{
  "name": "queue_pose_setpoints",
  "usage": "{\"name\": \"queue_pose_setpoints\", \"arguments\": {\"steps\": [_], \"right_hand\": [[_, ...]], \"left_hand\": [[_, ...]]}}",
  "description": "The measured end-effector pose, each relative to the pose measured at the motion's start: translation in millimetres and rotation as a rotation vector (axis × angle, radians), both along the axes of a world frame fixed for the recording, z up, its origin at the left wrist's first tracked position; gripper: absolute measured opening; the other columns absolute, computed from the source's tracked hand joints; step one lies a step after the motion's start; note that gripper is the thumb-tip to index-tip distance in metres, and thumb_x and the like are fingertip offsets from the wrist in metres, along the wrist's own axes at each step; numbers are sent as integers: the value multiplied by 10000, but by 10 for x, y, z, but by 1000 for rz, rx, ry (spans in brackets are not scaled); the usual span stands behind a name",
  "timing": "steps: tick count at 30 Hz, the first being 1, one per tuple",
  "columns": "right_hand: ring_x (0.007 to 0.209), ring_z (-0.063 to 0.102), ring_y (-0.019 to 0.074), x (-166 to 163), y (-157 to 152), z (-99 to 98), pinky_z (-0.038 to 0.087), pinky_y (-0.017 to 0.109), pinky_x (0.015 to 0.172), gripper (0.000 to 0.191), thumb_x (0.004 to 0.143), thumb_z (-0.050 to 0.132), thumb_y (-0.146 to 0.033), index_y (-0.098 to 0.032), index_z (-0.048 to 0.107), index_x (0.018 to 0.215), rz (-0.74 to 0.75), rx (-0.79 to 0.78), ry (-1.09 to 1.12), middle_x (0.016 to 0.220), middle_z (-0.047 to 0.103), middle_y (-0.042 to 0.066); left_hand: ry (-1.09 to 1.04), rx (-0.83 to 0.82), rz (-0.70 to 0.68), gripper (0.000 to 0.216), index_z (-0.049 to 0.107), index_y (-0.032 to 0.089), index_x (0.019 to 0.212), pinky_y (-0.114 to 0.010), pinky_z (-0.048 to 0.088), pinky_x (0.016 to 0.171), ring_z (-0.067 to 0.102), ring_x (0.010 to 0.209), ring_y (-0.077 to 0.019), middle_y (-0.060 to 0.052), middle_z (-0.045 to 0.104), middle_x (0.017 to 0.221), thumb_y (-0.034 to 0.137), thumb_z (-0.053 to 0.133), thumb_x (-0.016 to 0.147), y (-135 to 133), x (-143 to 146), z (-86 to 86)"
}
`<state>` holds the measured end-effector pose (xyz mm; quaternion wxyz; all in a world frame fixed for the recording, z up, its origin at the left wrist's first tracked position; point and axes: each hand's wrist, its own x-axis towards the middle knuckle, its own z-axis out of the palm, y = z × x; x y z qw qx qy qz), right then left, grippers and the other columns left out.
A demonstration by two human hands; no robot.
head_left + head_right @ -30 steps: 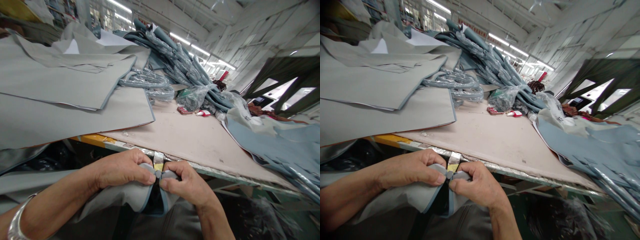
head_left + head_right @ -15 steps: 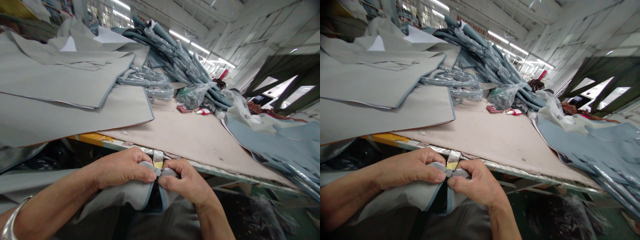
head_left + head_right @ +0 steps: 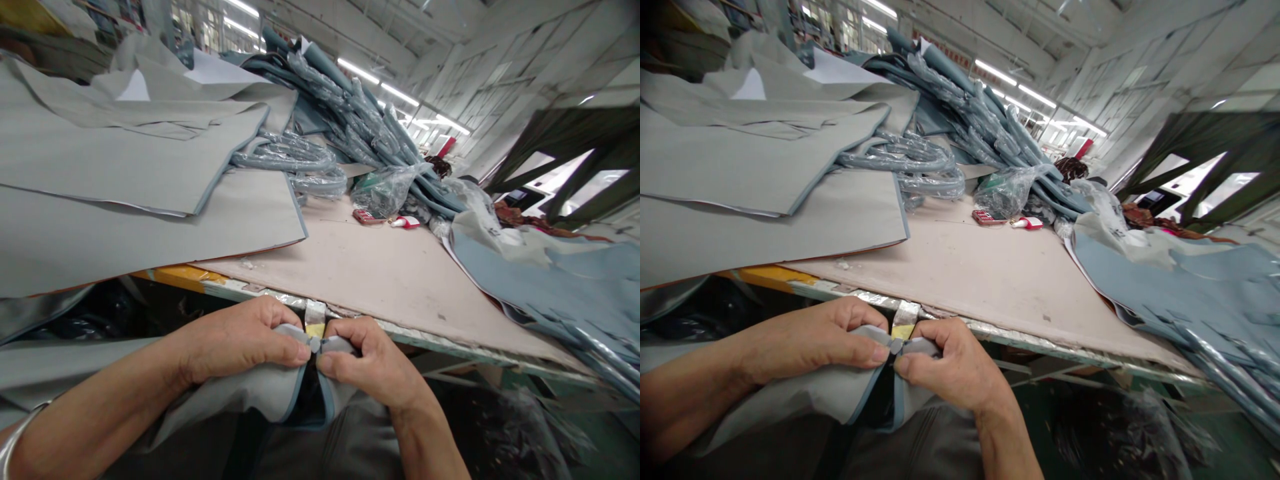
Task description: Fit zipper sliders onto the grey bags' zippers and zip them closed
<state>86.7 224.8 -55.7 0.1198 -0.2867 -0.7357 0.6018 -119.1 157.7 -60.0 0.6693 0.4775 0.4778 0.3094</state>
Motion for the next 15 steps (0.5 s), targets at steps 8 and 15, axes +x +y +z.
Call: {"name": "queue_pose_setpoints", "arguments": {"steps": [8,15], "right_hand": [[534,264,77,7,19,23,198,205,469,174,737,682,-284,-139,594,698,33,-12,-24,573,372,-62],[565,322,90,0,20,4,234,205,494,166,735,680,-286,-133,616,723,11,-1,-34,603,422,-44]], "left_hand": [[36,-7,9,372,586,132,721,-194,221,488,305,542,-75,38,427,601,465,736,647,-21,-2,2],[-17,-4,10,318,593,137,722,-194,216,485,308,538,-70,39,431,603,419,731,674,-9,-8,-14]]}}
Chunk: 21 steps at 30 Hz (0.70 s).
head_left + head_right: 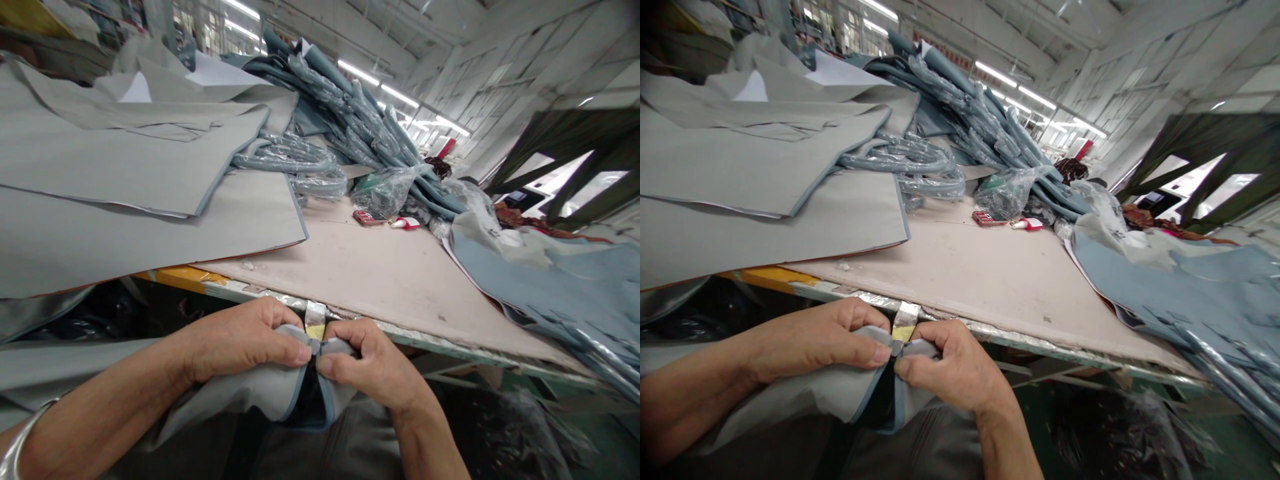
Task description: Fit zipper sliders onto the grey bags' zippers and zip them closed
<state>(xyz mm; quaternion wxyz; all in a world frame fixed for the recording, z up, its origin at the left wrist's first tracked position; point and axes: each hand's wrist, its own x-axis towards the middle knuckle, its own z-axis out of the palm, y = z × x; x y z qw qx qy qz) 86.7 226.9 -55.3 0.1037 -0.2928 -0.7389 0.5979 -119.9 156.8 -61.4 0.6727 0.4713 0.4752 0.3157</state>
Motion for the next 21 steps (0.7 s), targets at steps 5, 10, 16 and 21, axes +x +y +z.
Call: {"name": "queue_pose_setpoints", "arguments": {"steps": [5,10,16,21], "right_hand": [[578,324,93,4,-7,-6,240,211,508,193,753,684,-307,-128,614,736,-6,-14,5,617,426,-39],[588,326,97,-23,-29,25,253,212,518,171,745,651,-292,-128,610,725,-14,3,18,619,418,-38],[568,302,90,-27,-45,-16,225,211,494,205,754,663,-298,-142,553,680,-50,-24,45,600,385,-44],[549,265,82,-13,-58,-35,201,212,472,248,795,674,-332,-143,541,702,-40,-111,125,599,371,-49]], "left_hand": [[22,8,-8,305,606,133,742,-195,215,483,306,537,-69,39,441,606,403,731,675,4,-6,0],[-35,6,-26,278,618,130,754,-192,220,488,305,537,-65,43,439,607,379,727,695,12,-11,-19],[17,22,-14,297,610,129,738,-192,212,472,302,528,-64,42,446,604,389,727,656,20,-7,20],[36,46,-7,271,606,131,736,-191,214,472,301,520,-62,44,448,596,369,712,664,36,6,75]]}}
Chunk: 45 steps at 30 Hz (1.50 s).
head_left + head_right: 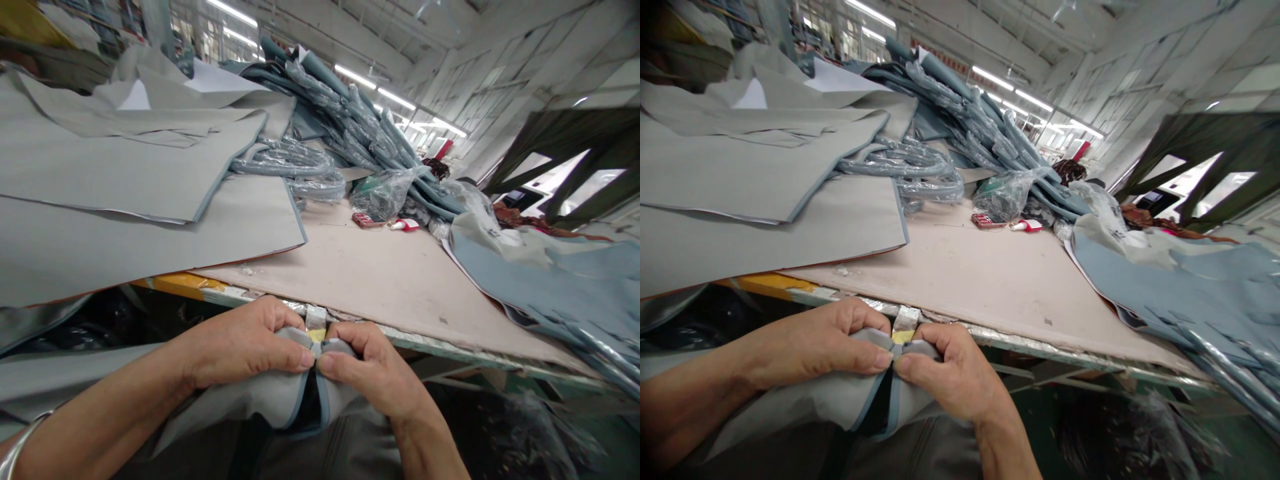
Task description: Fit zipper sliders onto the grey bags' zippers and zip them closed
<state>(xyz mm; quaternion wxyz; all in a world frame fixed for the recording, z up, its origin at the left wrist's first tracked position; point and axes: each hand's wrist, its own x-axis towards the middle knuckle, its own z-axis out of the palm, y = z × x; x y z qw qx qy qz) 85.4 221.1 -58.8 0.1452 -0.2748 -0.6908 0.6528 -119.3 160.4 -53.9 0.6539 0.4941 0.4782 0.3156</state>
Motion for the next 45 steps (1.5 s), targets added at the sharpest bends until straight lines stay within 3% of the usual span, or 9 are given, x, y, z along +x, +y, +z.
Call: {"name": "queue_pose_setpoints", "arguments": {"steps": [16,30,45], "right_hand": [[573,262,88,14,-45,8,220,214,492,311,860,692,-376,-141,546,717,-24,33,89,629,376,-45],[589,295,94,44,-112,-80,244,207,514,294,878,675,-390,-147,558,760,-62,70,66,656,391,-38],[556,262,89,9,-137,-70,223,215,500,298,814,677,-390,-161,518,713,-115,-16,43,631,367,-45]], "left_hand": [[5,26,6,296,590,134,707,-204,203,462,304,521,-67,45,446,586,394,713,636,8,10,56],[-55,0,68,346,552,142,714,-191,241,492,308,547,-70,57,444,599,421,744,642,-80,34,-50],[-10,5,54,231,581,145,711,-195,235,486,312,531,-71,54,447,590,348,679,660,-63,23,-9]]}}
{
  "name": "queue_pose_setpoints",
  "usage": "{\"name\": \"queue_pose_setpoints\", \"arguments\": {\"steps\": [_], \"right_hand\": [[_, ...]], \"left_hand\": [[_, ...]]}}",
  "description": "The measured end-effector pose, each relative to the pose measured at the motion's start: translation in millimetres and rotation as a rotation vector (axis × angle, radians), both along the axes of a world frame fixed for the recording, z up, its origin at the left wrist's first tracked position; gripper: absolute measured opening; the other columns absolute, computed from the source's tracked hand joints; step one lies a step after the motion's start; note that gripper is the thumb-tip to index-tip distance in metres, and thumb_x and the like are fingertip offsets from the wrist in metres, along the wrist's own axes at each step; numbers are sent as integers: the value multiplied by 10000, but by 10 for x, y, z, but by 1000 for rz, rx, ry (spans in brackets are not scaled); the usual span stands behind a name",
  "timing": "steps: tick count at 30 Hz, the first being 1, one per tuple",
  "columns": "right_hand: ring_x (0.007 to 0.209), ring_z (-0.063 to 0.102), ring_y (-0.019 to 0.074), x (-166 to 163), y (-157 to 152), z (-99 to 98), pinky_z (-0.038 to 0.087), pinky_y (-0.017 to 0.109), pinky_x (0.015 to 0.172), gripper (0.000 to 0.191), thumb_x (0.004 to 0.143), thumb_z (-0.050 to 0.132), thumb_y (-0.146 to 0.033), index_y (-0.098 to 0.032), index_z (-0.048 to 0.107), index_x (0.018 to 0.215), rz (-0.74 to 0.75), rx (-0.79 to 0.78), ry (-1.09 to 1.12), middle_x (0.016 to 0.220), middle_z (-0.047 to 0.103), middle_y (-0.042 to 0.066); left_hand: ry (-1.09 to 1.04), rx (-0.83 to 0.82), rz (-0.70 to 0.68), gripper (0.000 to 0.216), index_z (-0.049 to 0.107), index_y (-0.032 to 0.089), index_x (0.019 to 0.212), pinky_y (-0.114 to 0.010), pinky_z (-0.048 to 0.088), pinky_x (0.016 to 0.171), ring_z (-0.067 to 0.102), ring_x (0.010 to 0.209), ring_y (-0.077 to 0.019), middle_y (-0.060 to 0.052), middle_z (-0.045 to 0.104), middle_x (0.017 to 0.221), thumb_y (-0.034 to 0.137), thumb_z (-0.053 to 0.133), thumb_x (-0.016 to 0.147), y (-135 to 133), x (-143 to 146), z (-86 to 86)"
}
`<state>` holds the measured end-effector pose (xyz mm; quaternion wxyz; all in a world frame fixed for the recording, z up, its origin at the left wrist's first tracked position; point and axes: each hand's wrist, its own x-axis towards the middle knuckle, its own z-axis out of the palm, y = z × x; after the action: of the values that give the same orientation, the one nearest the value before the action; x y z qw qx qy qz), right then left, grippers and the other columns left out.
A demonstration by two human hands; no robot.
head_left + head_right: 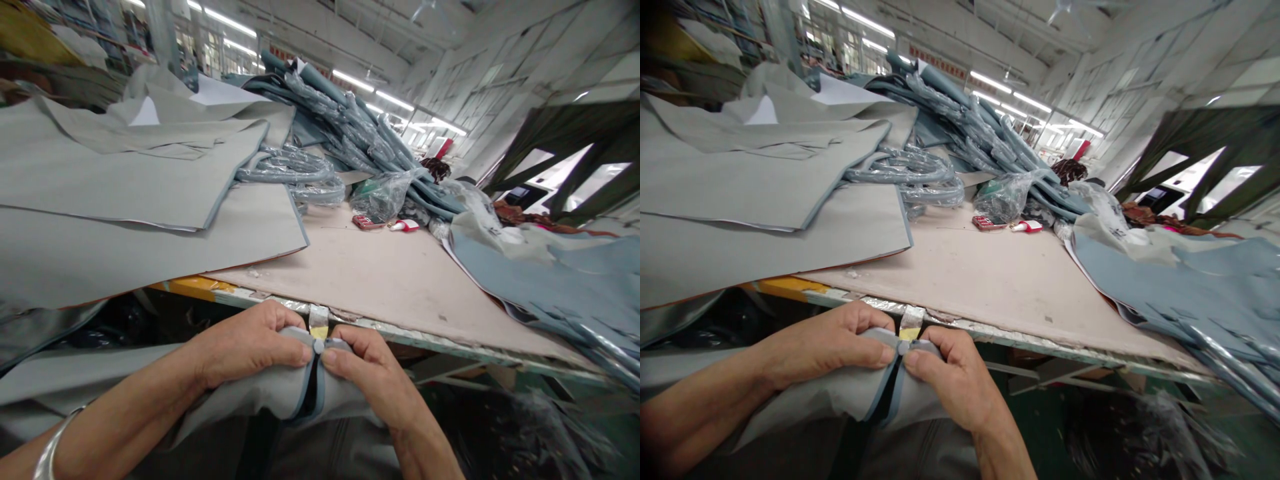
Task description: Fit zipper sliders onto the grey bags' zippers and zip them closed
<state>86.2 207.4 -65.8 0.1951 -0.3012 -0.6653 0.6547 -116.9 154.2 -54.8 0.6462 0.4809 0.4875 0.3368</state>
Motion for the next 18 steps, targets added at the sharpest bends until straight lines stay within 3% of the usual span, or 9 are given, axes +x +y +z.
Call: {"name": "queue_pose_setpoints", "arguments": {"steps": [6,11,18], "right_hand": [[590,299,102,-1,28,34,234,216,513,311,787,710,-408,-152,547,717,-38,13,-12,652,409,-28],[579,284,97,27,4,33,234,214,513,286,846,674,-406,-150,565,777,32,-4,-2,661,395,-34],[582,267,96,1,26,61,232,216,512,263,827,665,-365,-150,541,738,81,24,-23,644,374,-39]], "left_hand": [[9,-15,44,245,587,138,689,-197,232,486,330,534,-75,43,468,588,354,688,632,35,30,48],[60,-24,44,246,564,150,679,-199,213,471,298,520,-72,56,428,569,364,675,625,-7,32,39],[86,-48,8,263,589,144,701,-205,233,479,323,519,-78,46,455,578,371,664,591,-5,14,24]]}}
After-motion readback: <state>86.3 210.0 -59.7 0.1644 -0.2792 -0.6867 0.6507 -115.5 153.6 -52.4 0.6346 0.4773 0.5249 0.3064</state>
